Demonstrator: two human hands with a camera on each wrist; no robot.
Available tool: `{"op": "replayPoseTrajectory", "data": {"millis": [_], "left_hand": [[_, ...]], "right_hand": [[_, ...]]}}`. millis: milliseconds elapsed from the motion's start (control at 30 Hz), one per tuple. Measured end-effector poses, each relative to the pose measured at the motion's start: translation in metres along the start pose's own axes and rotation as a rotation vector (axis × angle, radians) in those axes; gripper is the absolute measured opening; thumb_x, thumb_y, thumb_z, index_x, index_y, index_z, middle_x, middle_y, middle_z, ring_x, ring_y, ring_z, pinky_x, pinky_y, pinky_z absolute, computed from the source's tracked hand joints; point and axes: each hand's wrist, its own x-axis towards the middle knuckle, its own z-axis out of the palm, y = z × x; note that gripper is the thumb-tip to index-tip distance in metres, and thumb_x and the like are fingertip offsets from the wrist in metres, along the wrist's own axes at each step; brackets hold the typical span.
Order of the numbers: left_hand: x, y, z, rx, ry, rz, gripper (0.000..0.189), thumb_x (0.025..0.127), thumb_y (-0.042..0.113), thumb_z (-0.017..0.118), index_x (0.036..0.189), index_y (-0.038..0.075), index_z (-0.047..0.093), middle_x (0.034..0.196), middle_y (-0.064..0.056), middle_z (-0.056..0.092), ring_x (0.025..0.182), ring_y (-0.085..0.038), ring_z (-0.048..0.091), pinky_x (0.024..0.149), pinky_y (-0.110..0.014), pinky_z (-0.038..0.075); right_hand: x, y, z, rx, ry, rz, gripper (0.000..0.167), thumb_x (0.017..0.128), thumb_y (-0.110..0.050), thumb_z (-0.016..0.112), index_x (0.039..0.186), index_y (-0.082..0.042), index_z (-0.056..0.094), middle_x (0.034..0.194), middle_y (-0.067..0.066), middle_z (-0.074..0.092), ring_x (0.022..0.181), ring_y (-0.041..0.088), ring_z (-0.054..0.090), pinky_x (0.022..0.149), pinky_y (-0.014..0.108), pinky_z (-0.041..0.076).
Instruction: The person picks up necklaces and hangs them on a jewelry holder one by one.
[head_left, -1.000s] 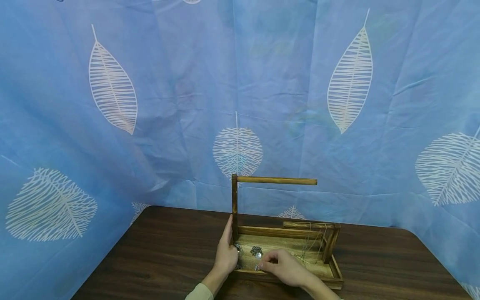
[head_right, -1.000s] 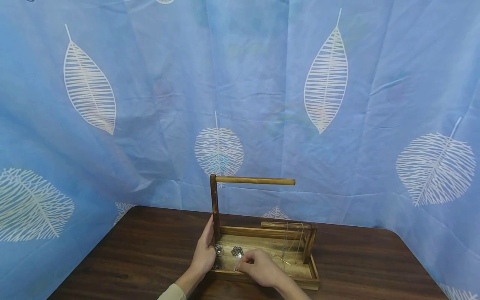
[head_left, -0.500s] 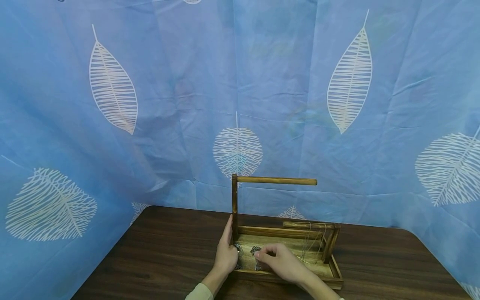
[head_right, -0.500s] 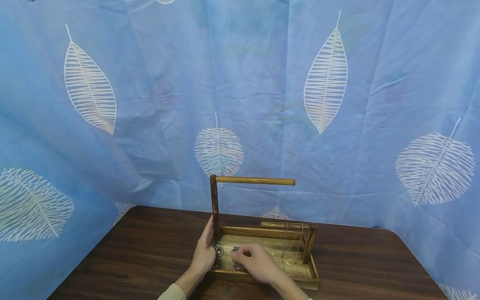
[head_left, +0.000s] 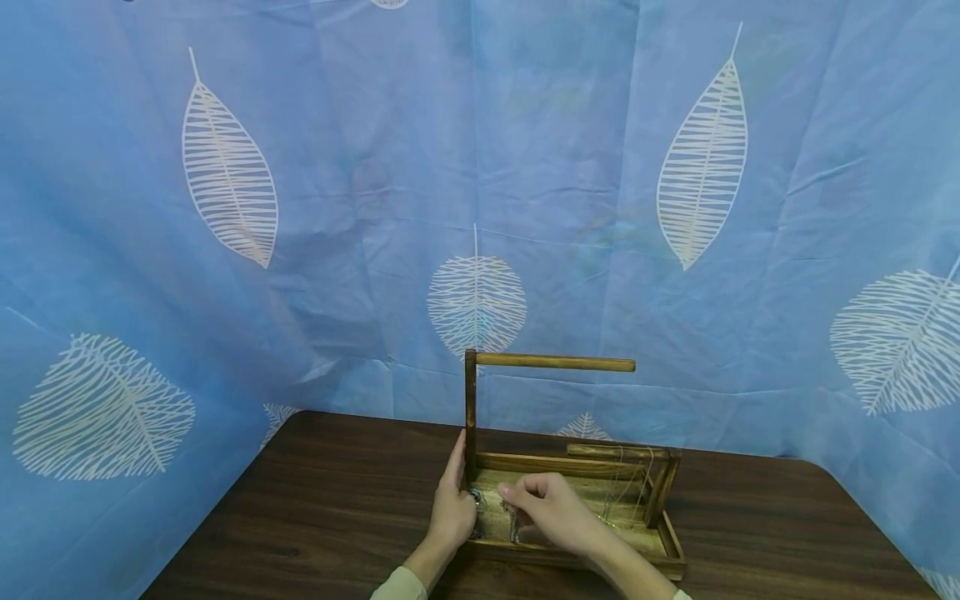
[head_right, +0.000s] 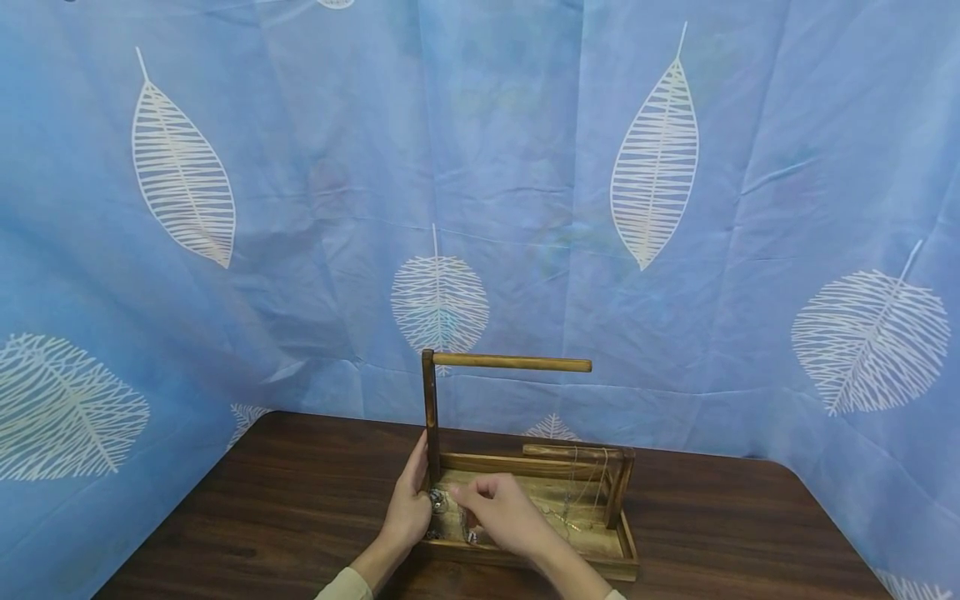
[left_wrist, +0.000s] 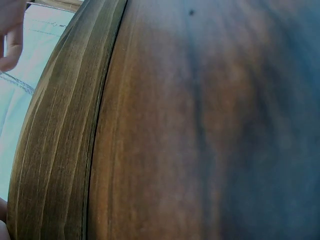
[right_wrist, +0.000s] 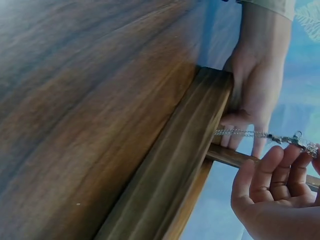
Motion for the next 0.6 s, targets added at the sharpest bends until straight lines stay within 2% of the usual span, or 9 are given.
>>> {"op": "replayPoseTrajectory", "data": {"millis": [133,233,333,600], "left_hand": [[0.0,-0.001,0.0,-0.008,-0.001,0.004,0.103,0.075,-0.028,0.027,0.163,0.022,0.016,0.166,-0.015,0.013,0.15,-0.04,0.016,0.109,-0.055,0.032],[0.0,-0.001,0.0,-0.013,-0.005,0.002,0.102,0.075,-0.028,0.026,0.164,0.022,0.015,0.167,-0.014,0.012,0.15,-0.04,0.015,0.113,-0.06,0.026],[-0.001,0.0,0.0,-0.013,-0.006,0.003,0.102,0.075,-0.028,0.026,0.164,0.023,0.015,0.167,-0.014,0.011,0.15,-0.04,0.014,0.114,-0.061,0.023],[-0.002,0.003,0.0,-0.019,-0.004,0.019,0.103,0.073,-0.029,0.027,0.163,0.02,0.017,0.166,-0.018,0.013,0.149,-0.042,0.014,0.114,-0.063,0.019]], "right_hand": [[0.001,-0.011,-0.001,0.044,0.023,0.043,0.041,0.103,-0.036,0.056,0.072,-0.009,0.057,0.066,-0.003,0.048,0.065,0.014,0.049,0.074,0.041,0.053],[0.002,-0.019,-0.003,0.092,0.058,0.08,0.041,0.101,-0.04,0.058,0.071,-0.012,0.057,0.067,-0.003,0.051,0.07,0.015,0.055,0.079,0.04,0.053],[0.003,-0.025,-0.005,0.166,0.088,0.106,0.039,0.099,-0.042,0.06,0.076,-0.011,0.065,0.073,-0.002,0.057,0.076,0.017,0.061,0.081,0.038,0.054],[0.008,-0.036,-0.009,0.314,0.066,0.067,0.031,0.1,-0.037,0.061,0.088,-0.01,0.066,0.079,0.0,0.067,0.08,0.019,0.065,0.086,0.039,0.054]]}}
